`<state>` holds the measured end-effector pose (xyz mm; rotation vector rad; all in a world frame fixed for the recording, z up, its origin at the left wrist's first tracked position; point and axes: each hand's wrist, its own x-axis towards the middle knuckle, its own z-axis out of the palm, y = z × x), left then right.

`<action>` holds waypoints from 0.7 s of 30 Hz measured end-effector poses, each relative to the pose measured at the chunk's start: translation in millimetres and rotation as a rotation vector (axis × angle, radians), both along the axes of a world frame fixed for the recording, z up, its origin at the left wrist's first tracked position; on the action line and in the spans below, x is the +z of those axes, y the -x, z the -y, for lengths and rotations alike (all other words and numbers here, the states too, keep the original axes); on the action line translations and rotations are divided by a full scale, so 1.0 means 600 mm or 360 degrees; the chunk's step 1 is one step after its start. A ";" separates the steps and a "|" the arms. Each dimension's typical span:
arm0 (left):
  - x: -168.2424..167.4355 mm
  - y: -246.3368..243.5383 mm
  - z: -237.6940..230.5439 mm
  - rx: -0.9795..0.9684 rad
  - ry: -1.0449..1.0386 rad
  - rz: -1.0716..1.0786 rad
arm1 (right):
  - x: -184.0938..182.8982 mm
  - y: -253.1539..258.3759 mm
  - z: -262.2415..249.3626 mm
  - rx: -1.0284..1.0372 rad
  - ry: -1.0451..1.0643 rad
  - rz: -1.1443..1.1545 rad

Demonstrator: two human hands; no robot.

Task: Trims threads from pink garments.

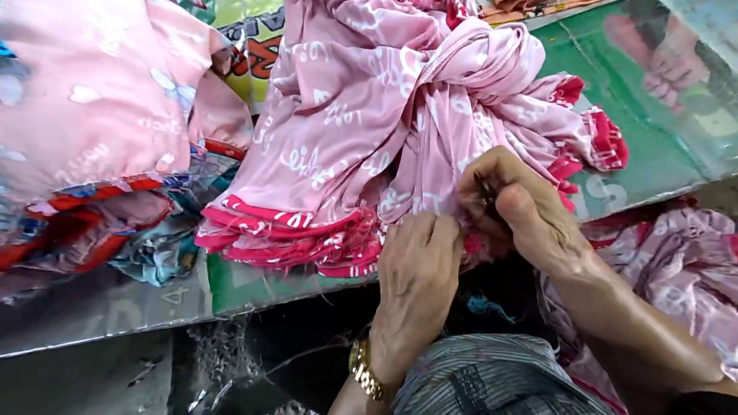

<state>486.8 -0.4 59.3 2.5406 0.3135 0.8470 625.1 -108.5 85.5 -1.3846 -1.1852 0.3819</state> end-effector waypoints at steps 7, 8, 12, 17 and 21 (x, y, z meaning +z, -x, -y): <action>-0.029 0.031 0.000 -0.0059 0.0194 0.0173 | 0.004 -0.030 0.033 0.0212 0.0226 0.0282; -0.029 0.031 0.000 -0.0061 0.0249 0.0200 | 0.002 -0.031 0.035 0.0211 0.0243 0.0406; -0.026 0.025 0.007 -0.0086 0.0268 0.0395 | -0.008 -0.017 0.033 0.0107 0.0248 0.0784; -0.030 0.002 0.006 -0.0183 0.0267 0.0426 | -0.021 -0.007 0.030 -0.0020 0.0122 0.0679; -0.029 -0.003 -0.006 -0.0195 0.0402 0.0322 | -0.027 -0.007 0.035 -0.0033 0.0047 0.0294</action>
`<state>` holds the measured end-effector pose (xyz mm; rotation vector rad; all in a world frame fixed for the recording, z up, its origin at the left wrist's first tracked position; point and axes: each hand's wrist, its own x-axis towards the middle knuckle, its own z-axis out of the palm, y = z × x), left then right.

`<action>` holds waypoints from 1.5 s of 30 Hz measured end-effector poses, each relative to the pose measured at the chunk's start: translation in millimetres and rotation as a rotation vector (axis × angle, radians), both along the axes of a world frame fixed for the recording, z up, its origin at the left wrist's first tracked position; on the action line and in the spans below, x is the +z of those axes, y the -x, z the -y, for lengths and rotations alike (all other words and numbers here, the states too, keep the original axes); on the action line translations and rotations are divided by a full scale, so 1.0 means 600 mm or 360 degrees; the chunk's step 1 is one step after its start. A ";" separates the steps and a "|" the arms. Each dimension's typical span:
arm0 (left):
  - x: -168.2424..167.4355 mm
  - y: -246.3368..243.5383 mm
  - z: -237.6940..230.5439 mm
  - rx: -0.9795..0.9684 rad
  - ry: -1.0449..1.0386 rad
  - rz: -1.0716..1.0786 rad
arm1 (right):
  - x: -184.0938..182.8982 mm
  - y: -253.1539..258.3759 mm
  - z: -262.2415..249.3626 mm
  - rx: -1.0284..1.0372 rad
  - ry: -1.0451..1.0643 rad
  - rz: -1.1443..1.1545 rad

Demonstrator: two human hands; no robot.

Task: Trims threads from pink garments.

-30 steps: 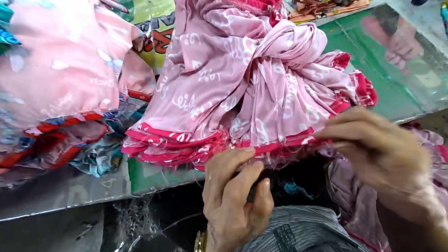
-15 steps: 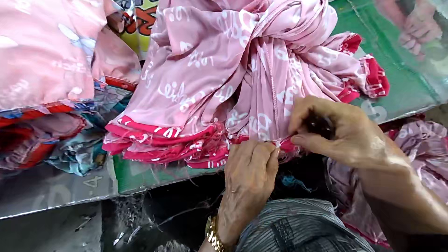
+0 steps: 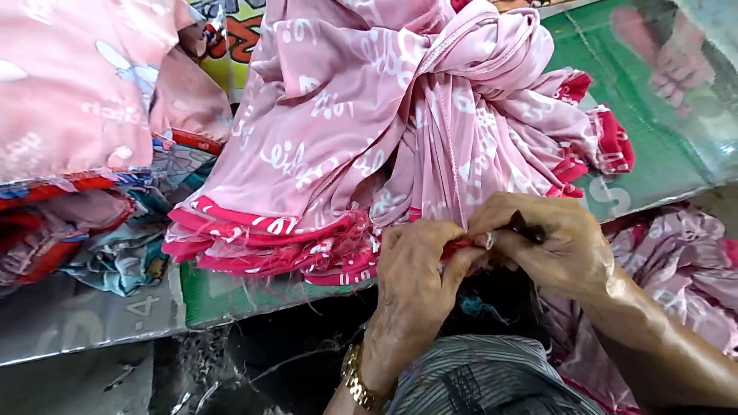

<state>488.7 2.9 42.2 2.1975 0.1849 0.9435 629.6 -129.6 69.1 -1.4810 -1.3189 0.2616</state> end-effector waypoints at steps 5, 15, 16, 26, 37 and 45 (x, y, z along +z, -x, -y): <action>-0.006 0.001 0.006 0.0075 -0.0162 -0.0008 | -0.010 0.021 0.013 0.0018 -0.0076 0.0434; -0.026 0.049 0.011 0.0162 -0.0846 0.0211 | 0.012 0.025 0.080 -0.0174 0.0238 0.0793; -0.024 0.054 0.013 0.0156 -0.0854 0.0232 | 0.014 0.022 0.081 -0.0200 0.0258 0.0842; -0.017 0.067 0.021 0.0178 -0.0756 0.0241 | 0.023 0.023 0.067 -0.0256 0.0168 0.1329; -0.014 0.065 0.021 0.0198 -0.0775 0.0246 | 0.013 0.020 0.070 -0.0225 0.0026 0.1219; -0.013 0.064 0.022 0.0237 -0.0805 0.0236 | 0.004 0.021 0.066 -0.0244 0.0052 0.1258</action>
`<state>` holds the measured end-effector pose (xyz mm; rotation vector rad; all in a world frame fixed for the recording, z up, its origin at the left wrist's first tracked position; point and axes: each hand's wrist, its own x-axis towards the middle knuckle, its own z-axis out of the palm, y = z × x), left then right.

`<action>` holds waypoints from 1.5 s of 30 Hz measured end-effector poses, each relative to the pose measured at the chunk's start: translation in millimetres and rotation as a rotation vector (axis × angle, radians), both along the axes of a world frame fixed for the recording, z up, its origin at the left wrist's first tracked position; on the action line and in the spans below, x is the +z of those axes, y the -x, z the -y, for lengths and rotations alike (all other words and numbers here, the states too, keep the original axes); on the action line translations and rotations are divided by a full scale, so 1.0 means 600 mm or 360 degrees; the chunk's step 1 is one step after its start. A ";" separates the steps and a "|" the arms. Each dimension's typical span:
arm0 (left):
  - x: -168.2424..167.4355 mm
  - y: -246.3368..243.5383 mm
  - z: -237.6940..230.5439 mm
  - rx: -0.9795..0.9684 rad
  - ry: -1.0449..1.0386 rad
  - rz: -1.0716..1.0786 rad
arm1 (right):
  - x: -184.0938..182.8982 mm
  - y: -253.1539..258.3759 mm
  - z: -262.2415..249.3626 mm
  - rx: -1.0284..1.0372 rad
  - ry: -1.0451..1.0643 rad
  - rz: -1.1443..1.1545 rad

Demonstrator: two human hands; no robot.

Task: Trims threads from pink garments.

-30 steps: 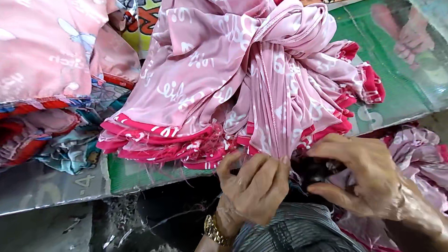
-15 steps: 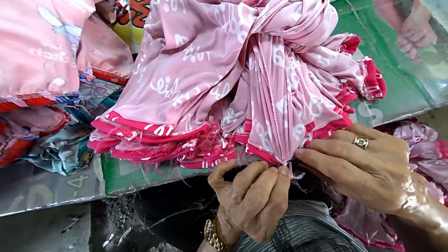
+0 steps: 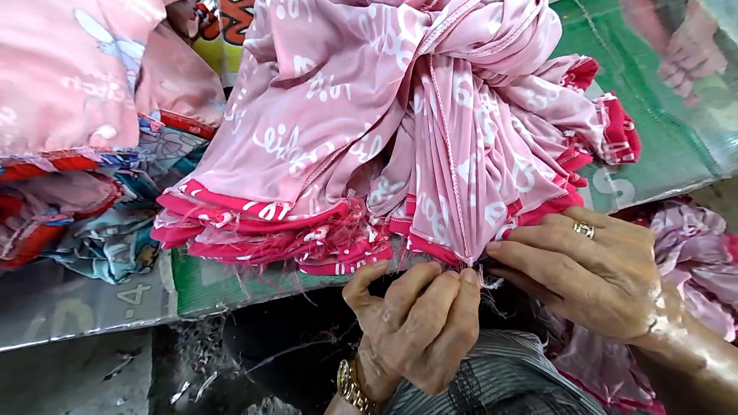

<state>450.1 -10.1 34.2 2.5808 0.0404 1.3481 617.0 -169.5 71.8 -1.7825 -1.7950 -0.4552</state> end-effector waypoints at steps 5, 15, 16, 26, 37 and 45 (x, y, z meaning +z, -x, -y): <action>0.010 -0.005 0.006 -0.0011 -0.0060 -0.0002 | -0.003 0.007 -0.006 -0.0015 -0.0076 0.0002; 0.018 -0.013 0.010 -0.0030 -0.0059 -0.0009 | -0.016 0.009 -0.004 -0.0053 -0.0137 -0.0003; 0.017 -0.014 0.009 -0.0026 -0.0058 -0.0006 | -0.018 0.008 -0.003 -0.0055 -0.0136 -0.0008; 0.019 -0.008 0.009 -0.0057 -0.0010 -0.0035 | -0.011 0.005 0.008 -0.0076 -0.0063 -0.0133; 0.016 -0.015 0.015 -0.0093 -0.0010 -0.0019 | -0.012 0.000 -0.011 -0.0038 -0.0126 -0.0112; 0.073 0.062 -0.047 -0.1089 0.0471 -0.1335 | 0.012 0.001 0.056 0.0352 0.0897 -0.0190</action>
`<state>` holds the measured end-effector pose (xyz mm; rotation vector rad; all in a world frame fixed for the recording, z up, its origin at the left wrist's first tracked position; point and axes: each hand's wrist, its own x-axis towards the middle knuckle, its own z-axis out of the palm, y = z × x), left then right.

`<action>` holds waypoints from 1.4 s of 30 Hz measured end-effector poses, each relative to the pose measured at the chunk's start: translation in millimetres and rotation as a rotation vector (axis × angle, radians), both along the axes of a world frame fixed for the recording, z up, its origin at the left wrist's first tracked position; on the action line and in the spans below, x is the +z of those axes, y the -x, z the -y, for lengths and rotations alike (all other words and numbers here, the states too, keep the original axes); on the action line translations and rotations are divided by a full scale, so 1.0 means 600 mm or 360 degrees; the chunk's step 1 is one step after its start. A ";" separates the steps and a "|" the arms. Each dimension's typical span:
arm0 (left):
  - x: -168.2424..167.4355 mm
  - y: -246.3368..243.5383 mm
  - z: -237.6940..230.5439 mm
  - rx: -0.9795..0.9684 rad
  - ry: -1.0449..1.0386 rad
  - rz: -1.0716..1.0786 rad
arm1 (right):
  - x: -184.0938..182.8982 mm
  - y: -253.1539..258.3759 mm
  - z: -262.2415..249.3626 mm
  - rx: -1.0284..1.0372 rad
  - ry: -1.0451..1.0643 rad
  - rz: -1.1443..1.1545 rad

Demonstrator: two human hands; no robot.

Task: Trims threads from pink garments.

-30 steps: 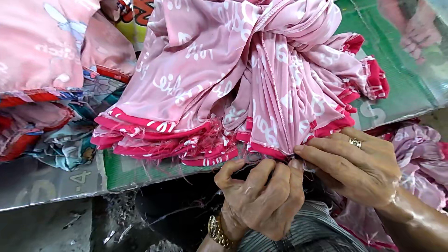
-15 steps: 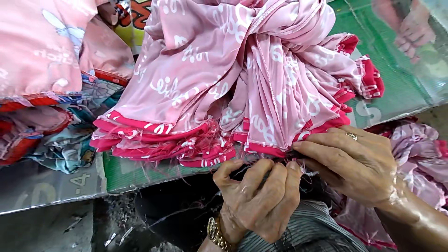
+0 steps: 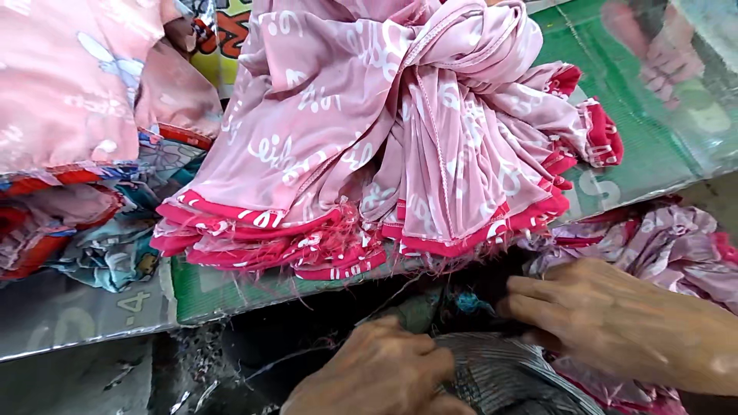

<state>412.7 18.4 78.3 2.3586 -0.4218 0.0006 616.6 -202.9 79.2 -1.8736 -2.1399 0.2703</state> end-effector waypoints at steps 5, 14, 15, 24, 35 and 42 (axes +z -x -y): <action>-0.004 -0.044 -0.004 0.0727 -0.0472 0.0735 | 0.012 -0.007 -0.025 -0.0361 -0.0515 -0.0469; -0.020 -0.106 0.013 0.1110 0.0486 0.1110 | 0.007 -0.009 -0.077 -0.0640 -0.1025 -0.0182; -0.016 -0.110 0.018 0.1084 0.0870 0.1058 | 0.005 -0.008 -0.081 -0.0636 -0.1077 -0.0190; 0.007 -0.126 0.037 0.0929 0.2553 0.0750 | 0.009 0.026 -0.113 -0.0686 -0.1218 -0.0670; 0.004 -0.129 0.051 0.0873 0.2610 0.0738 | 0.011 0.033 -0.145 -0.0668 -0.1425 -0.0620; 0.001 -0.129 0.051 0.0888 0.2577 0.0748 | 0.012 0.029 -0.146 -0.0633 -0.1424 -0.0666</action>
